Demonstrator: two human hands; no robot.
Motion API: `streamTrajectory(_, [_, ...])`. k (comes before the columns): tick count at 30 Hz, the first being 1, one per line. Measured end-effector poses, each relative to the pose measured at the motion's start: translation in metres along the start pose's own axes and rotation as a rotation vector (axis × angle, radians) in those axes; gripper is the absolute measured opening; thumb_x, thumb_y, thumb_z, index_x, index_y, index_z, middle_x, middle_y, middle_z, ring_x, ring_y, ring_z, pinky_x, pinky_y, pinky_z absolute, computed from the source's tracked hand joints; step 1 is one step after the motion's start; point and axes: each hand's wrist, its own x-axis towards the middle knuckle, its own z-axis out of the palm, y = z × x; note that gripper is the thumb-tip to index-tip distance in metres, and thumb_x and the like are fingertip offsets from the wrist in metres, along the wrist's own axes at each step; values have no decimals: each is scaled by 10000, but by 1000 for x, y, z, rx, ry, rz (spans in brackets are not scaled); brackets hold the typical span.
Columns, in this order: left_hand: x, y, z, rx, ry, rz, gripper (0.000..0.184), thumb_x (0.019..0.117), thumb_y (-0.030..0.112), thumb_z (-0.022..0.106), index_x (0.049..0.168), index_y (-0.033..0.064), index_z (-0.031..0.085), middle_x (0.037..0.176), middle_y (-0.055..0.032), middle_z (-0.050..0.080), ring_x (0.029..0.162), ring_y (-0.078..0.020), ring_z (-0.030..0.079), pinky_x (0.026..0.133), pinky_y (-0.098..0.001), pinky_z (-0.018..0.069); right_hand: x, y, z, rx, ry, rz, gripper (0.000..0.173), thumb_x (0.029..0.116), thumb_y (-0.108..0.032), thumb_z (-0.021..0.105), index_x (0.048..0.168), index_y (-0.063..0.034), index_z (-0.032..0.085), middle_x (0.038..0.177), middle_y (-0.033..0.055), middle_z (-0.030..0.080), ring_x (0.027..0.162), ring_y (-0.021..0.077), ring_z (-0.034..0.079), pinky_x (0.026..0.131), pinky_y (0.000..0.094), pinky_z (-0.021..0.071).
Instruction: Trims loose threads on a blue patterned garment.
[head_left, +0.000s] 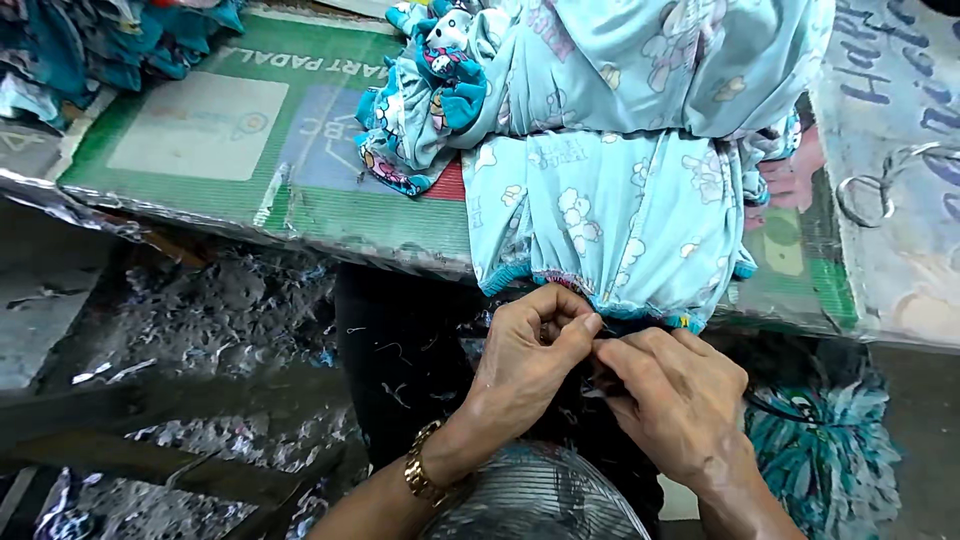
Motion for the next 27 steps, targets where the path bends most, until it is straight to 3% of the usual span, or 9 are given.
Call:
streamTrajectory(3, [-5, 1, -4, 152, -23, 86, 63, 961, 67, 636, 909, 72, 671, 732, 70, 615, 603, 36, 535, 548, -118, 448, 2, 4, -12, 4, -66, 125, 293, 959, -350, 614, 1117, -105, 641, 833, 82, 691, 708, 195, 639, 589, 328, 458])
streamTrajectory(5, [-10, 0, -5, 198, -16, 155, 59, 964, 65, 635, 919, 53, 672, 752, 62, 617, 622, 42, 533, 556, -111, 445, 4, 7, -19, -38, -79, 134, 239, 990, -300, 581, 1114, -103, 634, 885, 103, 710, 750, 216, 658, 599, 344, 458])
streamTrajectory(8, [-12, -3, -3, 218, 18, 246, 67, 969, 53, 631, 920, 29, 670, 768, 44, 623, 640, 46, 542, 564, -104, 452, 7, 12, -22, -68, -52, 100, 180, 1005, -235, 633, 1112, -99, 682, 950, 117, 733, 796, 216, 676, 633, 337, 467])
streamTrajectory(12, [-12, -3, 2, 166, 40, 265, 69, 973, 40, 622, 919, 26, 664, 763, 37, 622, 635, 38, 541, 561, -113, 451, 12, 16, -19, -95, -38, 44, 178, 993, -197, 668, 1141, -113, 721, 978, 95, 743, 770, 211, 640, 652, 346, 431])
streamTrajectory(20, [-10, -8, 7, 262, 27, 347, 97, 968, 46, 617, 904, -7, 666, 785, 4, 623, 696, 35, 569, 619, -107, 483, 17, 19, -10, -43, 14, 9, 165, 997, -166, 661, 1135, -125, 742, 962, 85, 749, 715, 190, 613, 645, 335, 423])
streamTrajectory(27, [-11, -6, 4, 262, 7, 353, 111, 984, 55, 604, 918, -16, 659, 787, -3, 608, 682, 27, 551, 606, -113, 470, 14, 20, -3, -33, 50, -17, 134, 996, -142, 661, 1099, -117, 741, 935, 78, 749, 690, 178, 605, 632, 322, 421])
